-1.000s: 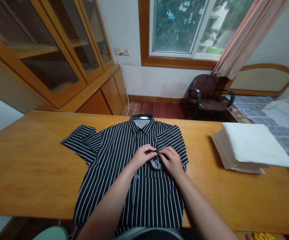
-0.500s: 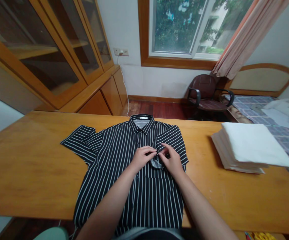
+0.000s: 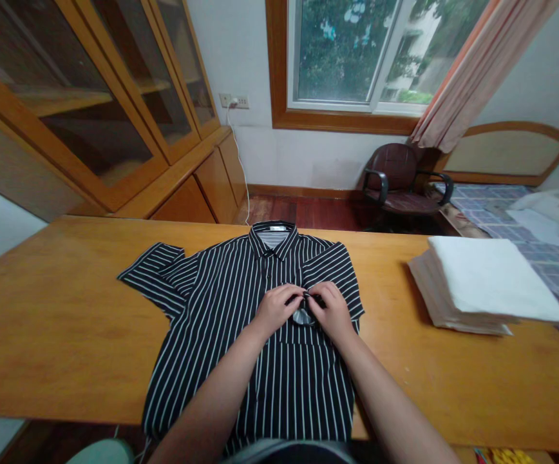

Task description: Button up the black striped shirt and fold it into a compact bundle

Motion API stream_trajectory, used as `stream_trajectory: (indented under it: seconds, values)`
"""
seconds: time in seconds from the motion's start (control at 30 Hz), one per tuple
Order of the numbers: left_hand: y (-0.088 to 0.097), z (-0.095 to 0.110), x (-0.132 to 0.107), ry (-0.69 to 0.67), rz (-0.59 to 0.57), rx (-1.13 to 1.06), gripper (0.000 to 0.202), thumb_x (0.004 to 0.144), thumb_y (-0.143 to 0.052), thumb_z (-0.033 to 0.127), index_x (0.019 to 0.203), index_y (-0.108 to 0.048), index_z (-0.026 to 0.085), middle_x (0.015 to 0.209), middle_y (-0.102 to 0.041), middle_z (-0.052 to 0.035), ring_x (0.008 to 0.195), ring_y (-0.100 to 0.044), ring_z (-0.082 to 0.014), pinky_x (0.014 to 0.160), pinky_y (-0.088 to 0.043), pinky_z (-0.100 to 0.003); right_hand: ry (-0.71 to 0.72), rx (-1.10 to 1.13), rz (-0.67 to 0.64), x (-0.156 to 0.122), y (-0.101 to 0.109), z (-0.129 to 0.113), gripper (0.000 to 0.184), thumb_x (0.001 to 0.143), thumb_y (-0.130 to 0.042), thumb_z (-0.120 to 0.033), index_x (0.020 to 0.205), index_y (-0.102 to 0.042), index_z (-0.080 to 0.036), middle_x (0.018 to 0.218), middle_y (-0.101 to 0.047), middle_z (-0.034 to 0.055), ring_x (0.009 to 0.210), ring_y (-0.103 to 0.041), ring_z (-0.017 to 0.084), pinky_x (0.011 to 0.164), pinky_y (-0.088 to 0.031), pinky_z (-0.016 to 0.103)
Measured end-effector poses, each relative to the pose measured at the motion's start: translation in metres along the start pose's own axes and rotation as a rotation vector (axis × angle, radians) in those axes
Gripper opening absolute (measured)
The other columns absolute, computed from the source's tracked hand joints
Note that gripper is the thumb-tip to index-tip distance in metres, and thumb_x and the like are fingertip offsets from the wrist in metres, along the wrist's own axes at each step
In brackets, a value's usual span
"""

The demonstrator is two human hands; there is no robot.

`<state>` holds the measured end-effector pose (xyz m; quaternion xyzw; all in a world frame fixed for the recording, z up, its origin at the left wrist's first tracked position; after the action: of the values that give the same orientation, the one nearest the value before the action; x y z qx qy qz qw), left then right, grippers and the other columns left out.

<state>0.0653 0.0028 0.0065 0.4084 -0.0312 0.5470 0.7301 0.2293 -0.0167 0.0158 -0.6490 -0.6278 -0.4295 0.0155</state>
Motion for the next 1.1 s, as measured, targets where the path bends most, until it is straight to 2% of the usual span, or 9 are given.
stream_trajectory:
  seconds: [0.13,0.3,0.5,0.83,0.97,1.1]
  values:
    - [0.003,0.006,0.001,-0.089,0.035,0.018,0.011,0.095,-0.057,0.02,0.099,-0.067,0.02,0.102,-0.069,-0.0049,0.097,-0.066,-0.0171,0.089,-0.054,-0.033,-0.01,-0.002,0.016,-0.001,0.0,0.0,0.01,0.088,-0.057,-0.012,0.09,-0.058,-0.022,0.089,-0.061,0.0046,0.086,-0.059,0.02,0.077,-0.05,0.035]
    - [0.005,0.007,0.001,-0.077,0.029,0.017,0.013,0.096,-0.056,0.022,0.099,-0.069,0.02,0.099,-0.066,-0.0058,0.093,-0.064,-0.0172,0.086,-0.055,-0.033,-0.033,0.006,0.002,-0.003,-0.001,0.0,0.011,0.088,-0.056,-0.011,0.091,-0.058,-0.022,0.089,-0.06,0.0043,0.085,-0.06,0.02,0.076,-0.051,0.034]
    - [0.004,0.007,0.001,-0.073,-0.003,-0.044,0.015,0.097,-0.056,0.024,0.099,-0.07,0.02,0.098,-0.066,-0.006,0.093,-0.064,-0.0171,0.085,-0.055,-0.032,-0.008,0.004,-0.023,-0.002,-0.001,-0.001,0.019,0.09,-0.054,-0.011,0.103,-0.061,-0.023,0.093,-0.06,0.005,0.084,-0.06,0.019,0.076,-0.052,0.033]
    - [0.012,0.009,0.004,-0.003,0.061,-0.152,0.008,0.093,-0.061,0.02,0.094,-0.069,0.019,0.095,-0.068,-0.0056,0.089,-0.065,-0.0169,0.082,-0.055,-0.031,0.007,0.026,-0.022,0.0,0.001,-0.004,0.016,0.089,-0.054,-0.011,0.095,-0.061,-0.023,0.091,-0.06,0.0047,0.085,-0.06,0.019,0.076,-0.052,0.033]
    - [0.009,0.004,0.004,0.041,0.024,-0.129,0.008,0.09,-0.064,0.023,0.097,-0.066,0.019,0.096,-0.067,-0.0055,0.091,-0.064,-0.0176,0.082,-0.055,-0.032,0.029,0.026,-0.005,0.0,0.002,-0.005,0.016,0.088,-0.055,-0.011,0.096,-0.062,-0.023,0.091,-0.061,0.0052,0.087,-0.061,0.02,0.077,-0.052,0.034]
    - [0.008,0.006,0.003,0.003,0.02,-0.08,0.006,0.091,-0.062,0.023,0.096,-0.065,0.02,0.095,-0.066,-0.005,0.092,-0.064,-0.0181,0.085,-0.054,-0.033,0.031,0.035,0.004,0.0,0.003,-0.006,0.016,0.088,-0.055,-0.011,0.095,-0.063,-0.023,0.091,-0.061,0.0048,0.086,-0.061,0.019,0.076,-0.052,0.033]
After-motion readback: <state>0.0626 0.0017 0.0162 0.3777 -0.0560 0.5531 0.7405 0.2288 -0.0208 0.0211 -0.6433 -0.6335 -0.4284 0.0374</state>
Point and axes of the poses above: each hand's wrist, its own x-axis towards the middle knuckle, its own y-axis out of the back of the hand, z = x × y, the point moved 4 cm from there along x, towards the middle knuckle
